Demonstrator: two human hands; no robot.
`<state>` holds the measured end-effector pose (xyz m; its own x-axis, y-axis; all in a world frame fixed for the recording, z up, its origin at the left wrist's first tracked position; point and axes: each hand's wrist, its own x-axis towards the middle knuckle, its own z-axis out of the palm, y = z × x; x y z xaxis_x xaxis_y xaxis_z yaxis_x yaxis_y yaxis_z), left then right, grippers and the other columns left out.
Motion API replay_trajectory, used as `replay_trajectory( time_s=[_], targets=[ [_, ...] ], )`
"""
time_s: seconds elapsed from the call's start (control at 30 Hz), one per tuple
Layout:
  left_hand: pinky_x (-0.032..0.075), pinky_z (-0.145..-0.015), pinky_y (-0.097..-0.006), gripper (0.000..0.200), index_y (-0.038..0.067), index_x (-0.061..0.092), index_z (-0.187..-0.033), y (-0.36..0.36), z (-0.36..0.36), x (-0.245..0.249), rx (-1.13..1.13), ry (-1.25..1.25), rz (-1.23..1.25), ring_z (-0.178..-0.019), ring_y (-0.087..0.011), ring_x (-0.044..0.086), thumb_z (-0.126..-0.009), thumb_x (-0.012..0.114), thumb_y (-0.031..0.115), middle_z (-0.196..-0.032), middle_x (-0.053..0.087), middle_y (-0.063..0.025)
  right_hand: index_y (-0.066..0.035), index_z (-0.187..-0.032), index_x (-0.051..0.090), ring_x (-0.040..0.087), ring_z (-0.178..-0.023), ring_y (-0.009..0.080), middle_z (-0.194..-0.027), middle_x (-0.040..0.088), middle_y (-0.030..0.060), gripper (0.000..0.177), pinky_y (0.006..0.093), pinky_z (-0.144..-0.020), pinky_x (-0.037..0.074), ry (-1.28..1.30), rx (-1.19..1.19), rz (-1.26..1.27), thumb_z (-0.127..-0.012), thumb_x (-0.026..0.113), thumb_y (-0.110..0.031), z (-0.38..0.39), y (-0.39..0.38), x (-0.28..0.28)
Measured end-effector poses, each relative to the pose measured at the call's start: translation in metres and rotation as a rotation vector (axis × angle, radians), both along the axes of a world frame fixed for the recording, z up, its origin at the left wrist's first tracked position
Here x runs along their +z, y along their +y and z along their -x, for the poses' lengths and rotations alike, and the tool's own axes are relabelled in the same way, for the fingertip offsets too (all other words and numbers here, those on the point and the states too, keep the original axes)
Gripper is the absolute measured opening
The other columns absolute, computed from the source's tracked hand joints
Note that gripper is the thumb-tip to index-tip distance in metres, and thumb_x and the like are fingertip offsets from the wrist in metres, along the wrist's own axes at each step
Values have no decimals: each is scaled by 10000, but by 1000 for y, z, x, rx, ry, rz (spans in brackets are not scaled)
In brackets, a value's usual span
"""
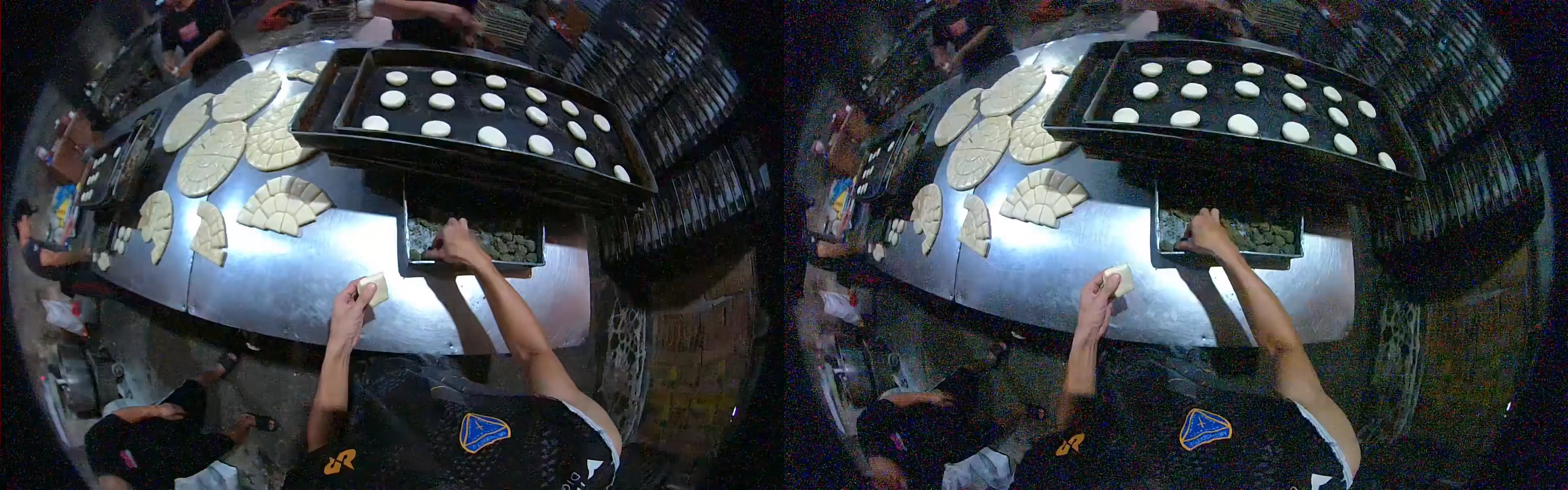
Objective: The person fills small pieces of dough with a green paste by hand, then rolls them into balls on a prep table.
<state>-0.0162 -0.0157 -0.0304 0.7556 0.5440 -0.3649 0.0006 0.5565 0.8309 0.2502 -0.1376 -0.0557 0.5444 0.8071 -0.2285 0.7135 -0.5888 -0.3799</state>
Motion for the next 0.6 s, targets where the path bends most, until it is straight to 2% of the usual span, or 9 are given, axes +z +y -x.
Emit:
replay_trajectory(
  time_s=[0.1, 0.2, 0.27, 0.3, 0.37, 0.43, 0.5, 0.53, 0.6],
  targets=[
    [443, -696, -199, 364, -27, 588, -1116, 2, -2, -9, 16, 8, 20, -791, -83, 574, -890, 677, 245, -954, 630, -47, 22, -881, 696, 433, -1087, 402, -1118, 535, 233, 518, 467, -922, 437, -5, 4, 92, -625, 830, -408, 4, 8, -7],
    [468, -723, -208, 394, -59, 577, -1133, 5, -13, -10, 64, 22, 15, -834, -105, 594, -896, 669, 242, -978, 634, -78, 26, -815, 698, 473, -1054, 376, -976, 605, 227, 477, 464, -874, 465, -65, 24, 28, -637, 824, -397, -4, 8, -10],
    [491, -760, -221, 417, -87, 573, -1139, 3, -27, 1, 72, 26, 85, -873, -127, 608, -905, 655, 248, -988, 636, -96, -54, -822, 750, 607, -830, 299, -828, 669, 176, 337, 404, -816, 499, 201, -80, 194, -664, 815, -345, -25, 9, -10],
    [491, -760, -221, 417, -87, 573, -1139, 3, -34, 1, 78, 21, 85, -873, -127, 608, -905, 655, 248, -988, 636, -96, -54, -822, 750, 607, -830, 299, -828, 669, 176, 337, 404, -816, 499, 196, -74, 194, -664, 815, -345, -26, 3, -4],
    [504, -794, -250, 420, -98, 579, -1129, 3, -52, -1, 12, 87, 63, -901, -145, 616, -909, 649, 253, -1007, 638, -114, -31, -823, 742, 639, -701, 257, -784, 681, 158, 388, 366, -747, 513, 616, -122, -271, -659, 813, -375, -16, -12, 33],
    [504, -805, -257, 439, -108, 575, -1141, -2, -68, 4, -24, 87, 57, -909, -152, 622, -908, 649, 257, -1009, 643, -119, -42, -854, 735, 570, -905, 258, -914, 612, 126, 377, 359, -811, 452, 534, -77, -289, -678, 816, -365, 13, -13, 94],
    [514, -810, -258, 417, -110, 572, -1147, -10, -84, 17, -122, 134, 82, -910, -163, 629, -914, 639, 229, -998, 647, -121, -43, -889, 739, 536, -916, 262, -904, 584, 133, 373, 354, -817, 448, 78, -19, -465, -682, 817, -344, 34, -16, 69],
    [524, -812, -254, 371, -102, 578, -1140, -11, -89, 8, -151, 54, 62, -906, -165, 634, -928, 615, 201, -983, 652, -118, -66, -929, 731, 442, -966, 285, -943, 482, 122, 332, 363, -848, 407, 91, -41, -425, -710, 805, -304, 41, -14, 69],
    [533, -804, -268, 371, -98, 559, -1171, -9, -92, 0, -170, 65, 42, -904, -165, 638, -943, 586, 194, -1005, 648, -125, -71, -939, 731, 446, -954, 280, -945, 486, 118, 307, 367, -839, 410, 98, -35, -484, -727, 793, -284, 48, -18, 70]
  ],
)
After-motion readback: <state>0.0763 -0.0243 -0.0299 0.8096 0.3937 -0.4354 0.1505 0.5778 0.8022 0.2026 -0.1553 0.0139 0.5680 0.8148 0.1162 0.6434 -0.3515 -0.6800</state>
